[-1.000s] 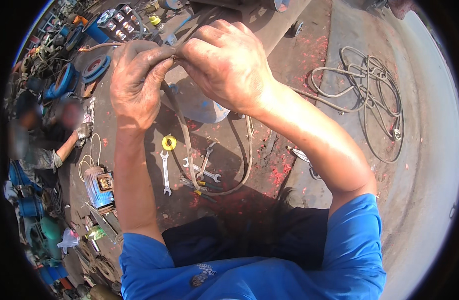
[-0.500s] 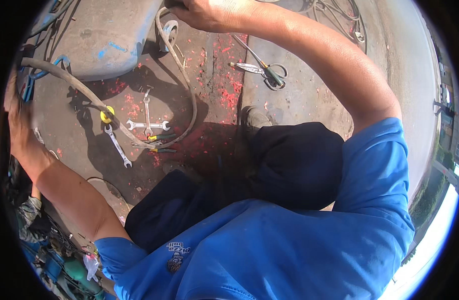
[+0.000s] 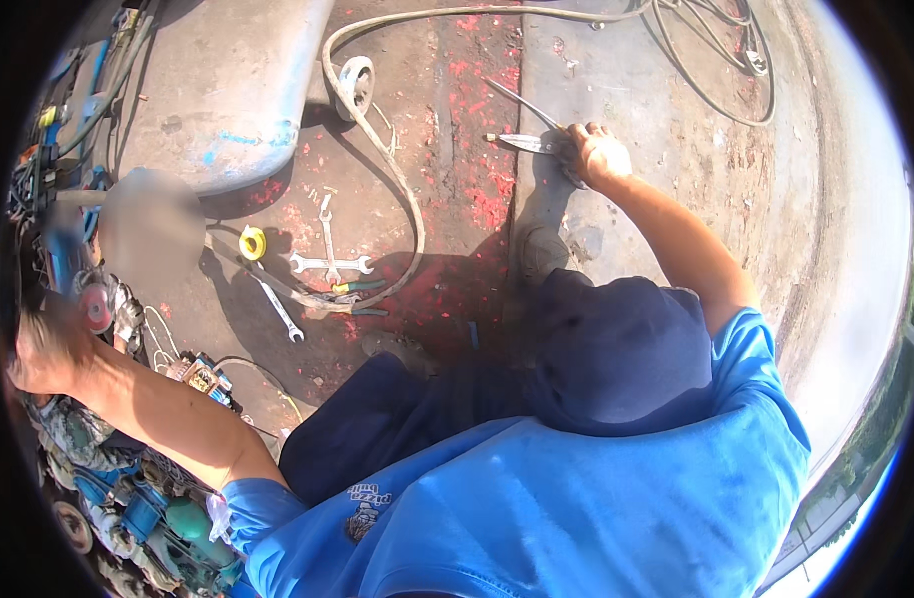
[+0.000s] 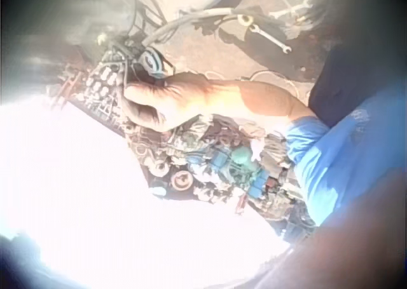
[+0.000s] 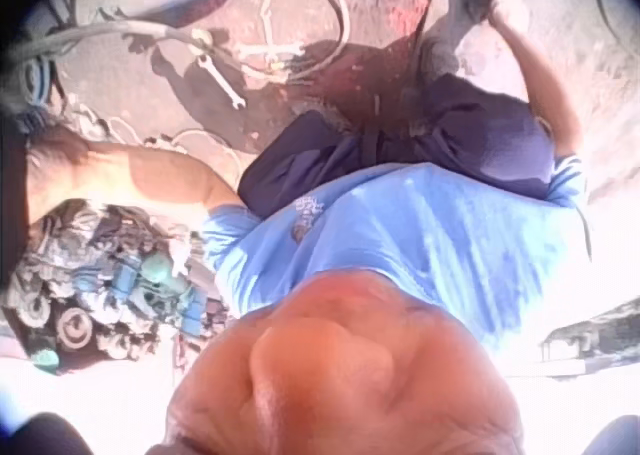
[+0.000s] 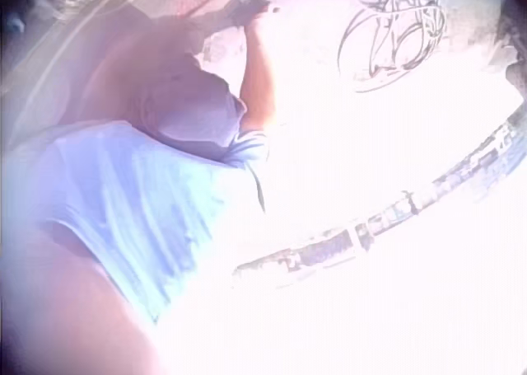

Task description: The person sits on the ground in a workshop and uses a screwdriver to tighten screws on a small electrical component. They then use pliers to strip the insulation from a wire, insert the wire into the component, and secure it with the screwdriver.

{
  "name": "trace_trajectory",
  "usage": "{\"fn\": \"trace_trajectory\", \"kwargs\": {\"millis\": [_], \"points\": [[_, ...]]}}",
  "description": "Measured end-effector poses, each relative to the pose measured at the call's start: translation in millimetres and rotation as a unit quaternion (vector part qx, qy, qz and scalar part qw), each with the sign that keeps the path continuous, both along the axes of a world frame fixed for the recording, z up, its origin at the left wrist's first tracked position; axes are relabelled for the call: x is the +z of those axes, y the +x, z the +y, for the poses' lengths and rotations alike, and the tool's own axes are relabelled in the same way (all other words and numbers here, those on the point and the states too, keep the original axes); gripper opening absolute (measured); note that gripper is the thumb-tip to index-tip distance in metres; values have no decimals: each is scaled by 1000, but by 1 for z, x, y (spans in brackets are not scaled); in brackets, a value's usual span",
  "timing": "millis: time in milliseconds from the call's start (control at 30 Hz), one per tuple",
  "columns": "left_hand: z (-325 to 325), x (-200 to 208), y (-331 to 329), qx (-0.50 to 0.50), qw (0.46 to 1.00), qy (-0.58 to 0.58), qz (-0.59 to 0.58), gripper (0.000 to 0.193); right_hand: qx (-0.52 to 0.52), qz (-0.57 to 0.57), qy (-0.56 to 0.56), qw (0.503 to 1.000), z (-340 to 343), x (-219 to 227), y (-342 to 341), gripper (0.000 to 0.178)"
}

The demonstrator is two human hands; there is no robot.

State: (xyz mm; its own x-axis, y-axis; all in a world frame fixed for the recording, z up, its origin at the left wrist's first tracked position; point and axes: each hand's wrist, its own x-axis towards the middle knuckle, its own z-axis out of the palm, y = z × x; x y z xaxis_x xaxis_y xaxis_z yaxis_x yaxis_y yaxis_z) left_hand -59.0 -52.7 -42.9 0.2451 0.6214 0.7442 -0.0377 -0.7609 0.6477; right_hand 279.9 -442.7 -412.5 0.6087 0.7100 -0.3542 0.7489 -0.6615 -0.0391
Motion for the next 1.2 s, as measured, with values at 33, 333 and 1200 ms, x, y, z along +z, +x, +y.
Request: {"fn": "trace_trajectory", "kwargs": {"millis": [33, 333, 1200], "points": [[3, 9, -5, -56, 998, -31, -20, 14, -2, -43, 26, 999, -9, -9, 7, 41], [11, 44, -12, -97, 993, -49, -47, 11, 59, -6, 30, 998, -40, -51, -11, 52], [14, 37, -11, -105, 992, -73, -19, 9, 190, 357, 609, 682, 291, 434, -176, 59]]}}
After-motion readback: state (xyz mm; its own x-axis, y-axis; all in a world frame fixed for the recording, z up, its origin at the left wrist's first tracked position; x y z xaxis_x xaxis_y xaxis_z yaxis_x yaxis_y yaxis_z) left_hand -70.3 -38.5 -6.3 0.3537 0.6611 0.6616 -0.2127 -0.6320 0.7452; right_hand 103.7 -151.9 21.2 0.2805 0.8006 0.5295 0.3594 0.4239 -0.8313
